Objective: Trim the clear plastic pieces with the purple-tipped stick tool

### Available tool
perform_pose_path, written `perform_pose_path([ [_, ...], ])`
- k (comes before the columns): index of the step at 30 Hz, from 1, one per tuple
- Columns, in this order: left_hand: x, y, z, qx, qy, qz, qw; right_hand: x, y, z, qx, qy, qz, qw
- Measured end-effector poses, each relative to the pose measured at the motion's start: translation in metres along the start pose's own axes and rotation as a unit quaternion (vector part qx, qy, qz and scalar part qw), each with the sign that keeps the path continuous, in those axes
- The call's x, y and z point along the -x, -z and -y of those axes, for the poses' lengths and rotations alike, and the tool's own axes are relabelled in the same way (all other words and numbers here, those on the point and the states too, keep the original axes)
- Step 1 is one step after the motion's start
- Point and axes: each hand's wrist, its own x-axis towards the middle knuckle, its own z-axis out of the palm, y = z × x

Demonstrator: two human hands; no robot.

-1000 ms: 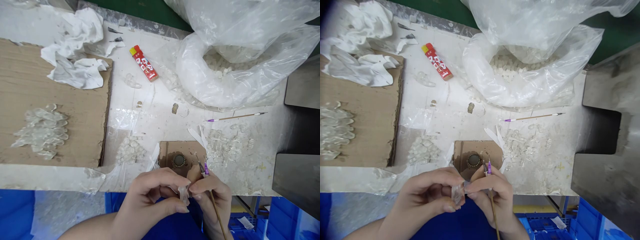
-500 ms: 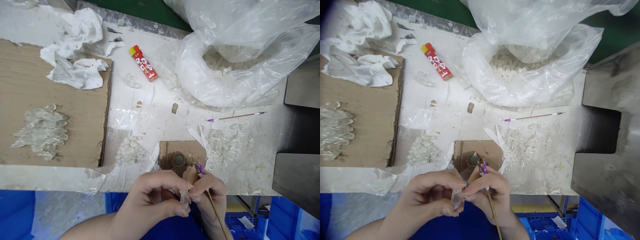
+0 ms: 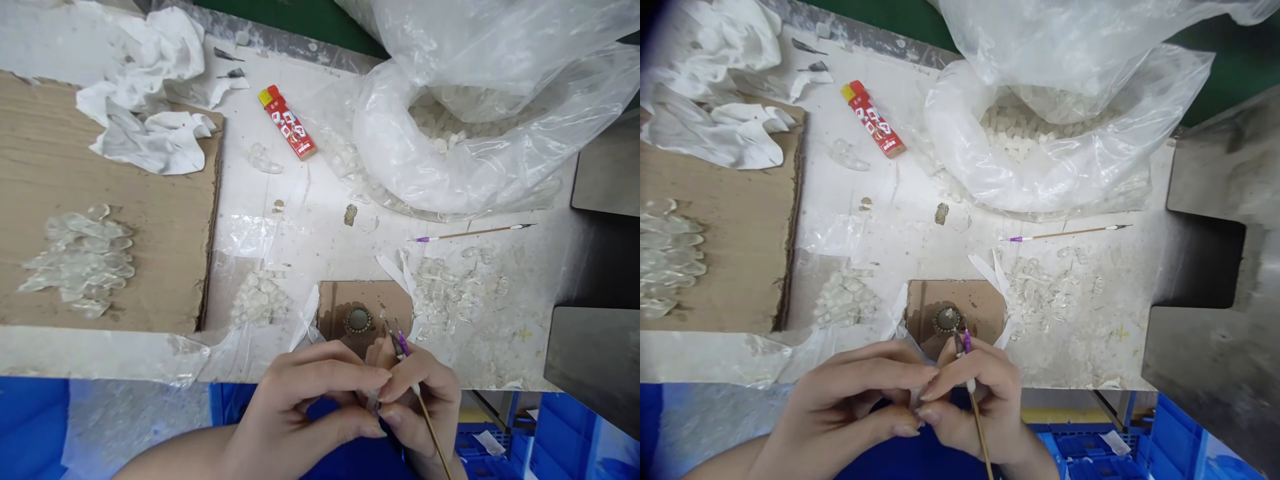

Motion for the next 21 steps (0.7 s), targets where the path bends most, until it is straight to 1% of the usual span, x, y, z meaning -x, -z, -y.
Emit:
perform_pose_path([
  [3, 0.0002, 0.0007, 0.0, -0.024, -0.022, 0.005, 0.999, -0.0005, 0.0001, -0.0005, 0.011, 0.013, 0.011, 1.0],
  [13, -0.0004, 0.0011, 0.0003, -0.069, -0.049, 0.012, 0.996, -0.0019, -0.006, 0.001, 0.013, 0.018, -0.005, 1.0],
  [16, -0.0004, 0.0021, 0.001, -0.077, -0.054, 0.019, 0.995, -0.0014, -0.0056, 0.002, 0.012, 0.014, -0.003, 1.0],
  [21, 0.0019, 0.0027, 0.0008, -0.111, -0.079, 0.013, 0.991, 0.0006, -0.0047, 0.0039, 0.013, -0.003, -0.001, 1.0],
])
